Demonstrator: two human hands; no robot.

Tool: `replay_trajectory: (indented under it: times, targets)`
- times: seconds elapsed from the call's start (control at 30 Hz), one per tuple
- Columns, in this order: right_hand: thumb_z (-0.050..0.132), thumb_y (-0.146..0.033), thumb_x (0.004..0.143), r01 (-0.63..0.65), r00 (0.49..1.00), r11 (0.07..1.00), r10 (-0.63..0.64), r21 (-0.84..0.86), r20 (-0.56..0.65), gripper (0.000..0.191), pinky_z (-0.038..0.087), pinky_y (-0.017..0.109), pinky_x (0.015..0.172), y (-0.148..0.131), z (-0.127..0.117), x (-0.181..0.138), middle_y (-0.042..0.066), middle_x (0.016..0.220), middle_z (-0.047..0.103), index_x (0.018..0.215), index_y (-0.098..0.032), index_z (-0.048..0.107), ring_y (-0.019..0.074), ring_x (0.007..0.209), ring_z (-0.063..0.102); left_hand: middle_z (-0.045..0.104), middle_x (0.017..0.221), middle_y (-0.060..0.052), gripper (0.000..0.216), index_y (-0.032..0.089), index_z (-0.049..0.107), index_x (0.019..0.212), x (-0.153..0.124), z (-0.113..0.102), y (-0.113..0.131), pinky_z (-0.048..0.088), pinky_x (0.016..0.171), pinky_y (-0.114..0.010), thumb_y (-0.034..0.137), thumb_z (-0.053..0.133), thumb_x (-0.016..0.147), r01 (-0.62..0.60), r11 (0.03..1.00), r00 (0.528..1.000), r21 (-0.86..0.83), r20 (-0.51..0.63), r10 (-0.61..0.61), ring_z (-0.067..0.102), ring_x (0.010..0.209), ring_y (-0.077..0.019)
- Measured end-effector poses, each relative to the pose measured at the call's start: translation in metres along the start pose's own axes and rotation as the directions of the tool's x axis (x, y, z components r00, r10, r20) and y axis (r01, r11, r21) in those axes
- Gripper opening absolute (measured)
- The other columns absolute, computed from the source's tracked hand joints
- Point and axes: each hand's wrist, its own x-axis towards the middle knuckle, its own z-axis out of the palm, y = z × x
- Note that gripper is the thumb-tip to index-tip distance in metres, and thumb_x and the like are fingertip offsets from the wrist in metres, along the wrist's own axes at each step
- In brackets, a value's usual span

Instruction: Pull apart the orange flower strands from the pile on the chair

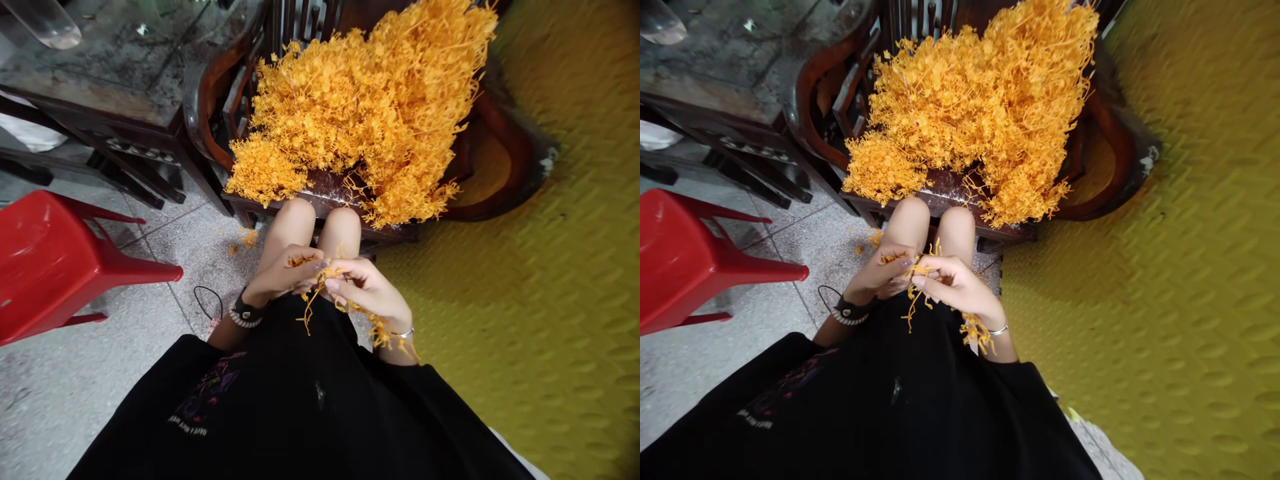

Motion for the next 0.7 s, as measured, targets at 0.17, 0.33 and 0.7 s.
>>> replay_trajectory:
  times: [0.17, 0.33, 0.7]
  targets:
    - [0.058, -0.035, 0.087, -0.001, 0.997, 0.944, 0.027, 0.33, -0.074, 0.031, 0.028, 0.019, 0.037, 0.012, 0.017, 0.005, -0.005, 0.048, 0.049, 0.062, -0.017, 0.053, 0.005, 0.036, 0.039, 0.022, 0.036, 0.013, 0.045, 0.02, 0.041, 0.061, 0.003, 0.006, -0.014, 0.017, 0.024, -0.015, 0.055, 0.061, 0.08, 0.086, 0.917, 0.994, -0.39, 0.092, -0.054, 0.013, 0.024, -0.0026]
    - [0.06, -0.038, 0.081, 0.166, 0.98, 0.842, -0.084, 0.514, -0.178, 0.04, 0.017, 0.02, 0.03, 0.027, 0.028, 0.012, -0.008, 0.034, 0.037, 0.049, -0.019, 0.045, 0.0053, 0.024, 0.028, 0.014, 0.032, 0.014, 0.047, 0.021, 0.038, 0.056, 0.002, 0.007, -0.017, 0.012, 0.019, -0.014, 0.052, 0.065, 0.077, 0.025, 0.832, 0.998, -0.555, -0.03, -0.05, 0.005, 0.022, -0.0018]
    - [0.047, -0.04, 0.09, 0.258, 0.881, 0.897, -0.065, 0.359, -0.469, 0.025, 0.034, 0.024, 0.051, 0.016, 0.029, 0.02, -0.002, 0.06, 0.042, 0.075, -0.021, 0.054, 0.0109, 0.052, 0.036, 0.026, 0.039, 0.009, 0.047, 0.02, 0.029, 0.051, -0.015, 0.009, 0.003, 0.016, 0.018, -0.011, 0.033, 0.071, 0.067, -0.207, 0.734, 0.975, -0.647, -0.201, 0.098, 0.014, 0.026, -0.0022]
